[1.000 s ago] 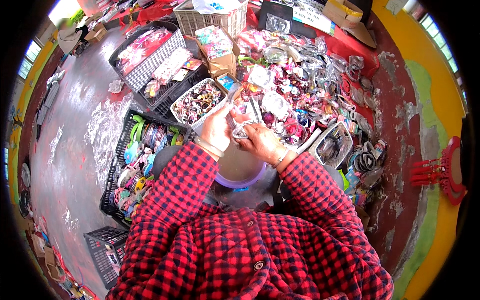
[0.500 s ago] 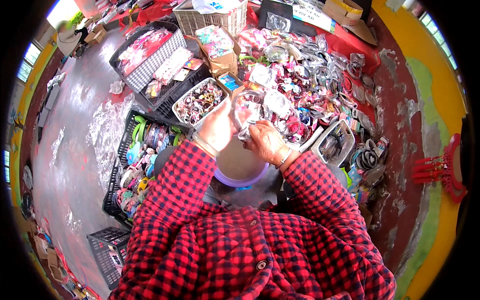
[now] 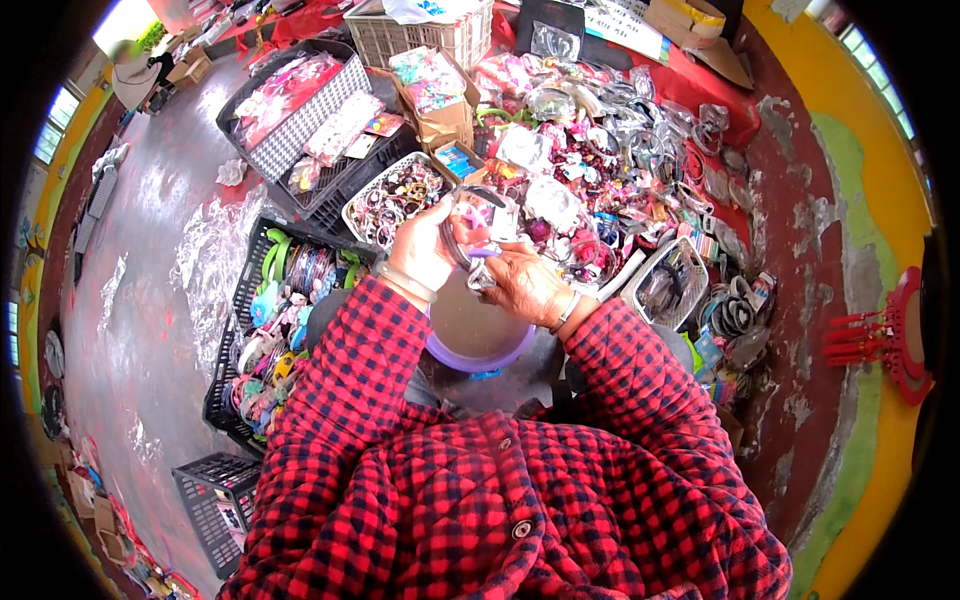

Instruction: The person sits on the floor and sorts through various hair accessories and small items in a black basket. They pick up items, examine them, and place them into a purple bowl or back into the basket.

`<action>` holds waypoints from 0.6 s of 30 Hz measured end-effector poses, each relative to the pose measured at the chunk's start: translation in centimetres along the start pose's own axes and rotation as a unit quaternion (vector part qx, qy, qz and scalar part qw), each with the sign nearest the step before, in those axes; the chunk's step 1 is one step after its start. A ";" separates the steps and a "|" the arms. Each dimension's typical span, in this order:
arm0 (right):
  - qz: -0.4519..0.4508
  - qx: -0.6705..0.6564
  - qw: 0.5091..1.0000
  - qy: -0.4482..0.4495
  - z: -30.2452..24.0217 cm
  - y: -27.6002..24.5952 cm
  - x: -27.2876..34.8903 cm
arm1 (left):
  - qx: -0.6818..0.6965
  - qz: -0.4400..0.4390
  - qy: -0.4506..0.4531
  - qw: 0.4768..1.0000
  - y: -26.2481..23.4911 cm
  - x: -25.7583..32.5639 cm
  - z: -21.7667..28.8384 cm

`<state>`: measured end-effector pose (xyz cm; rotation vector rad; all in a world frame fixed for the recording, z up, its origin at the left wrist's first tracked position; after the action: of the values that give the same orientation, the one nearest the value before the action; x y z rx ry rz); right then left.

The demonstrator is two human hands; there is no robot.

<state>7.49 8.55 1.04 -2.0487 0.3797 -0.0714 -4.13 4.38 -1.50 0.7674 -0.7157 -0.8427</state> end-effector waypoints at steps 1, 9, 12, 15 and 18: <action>0.000 0.003 1.000 -0.017 -0.2 0.1 0.1 | -0.010 -0.028 0.006 1.000 -0.2 0.1 0.4; 0.031 0.012 0.999 -0.042 -0.9 -0.8 0.4 | -0.004 0.003 -0.030 1.000 0.5 0.6 0.6; 0.035 -0.001 0.999 0.001 -0.7 -0.7 -0.2 | 0.074 -0.016 0.034 0.997 -0.6 -0.1 -1.3; 0.034 -0.012 0.999 0.028 -0.7 -0.9 -0.3 | 0.014 -0.041 0.094 0.995 0.9 0.4 -0.5; 0.018 -0.016 0.999 0.034 -0.9 -0.7 -0.5 | 0.042 -0.048 0.067 0.996 1.0 0.7 -0.2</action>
<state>7.01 8.23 2.12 -2.0743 0.4634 -0.1130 -3.28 4.33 -0.63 0.9304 -0.6011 -0.8430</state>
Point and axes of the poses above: each hand's wrist, its own x-axis away from the middle knuckle, its own y-axis out of the palm, z = x × y, the point moved 6 cm from there along -x, towards the middle knuckle, and after that the axes turned 15 degrees about y, right-handed, at the moved point
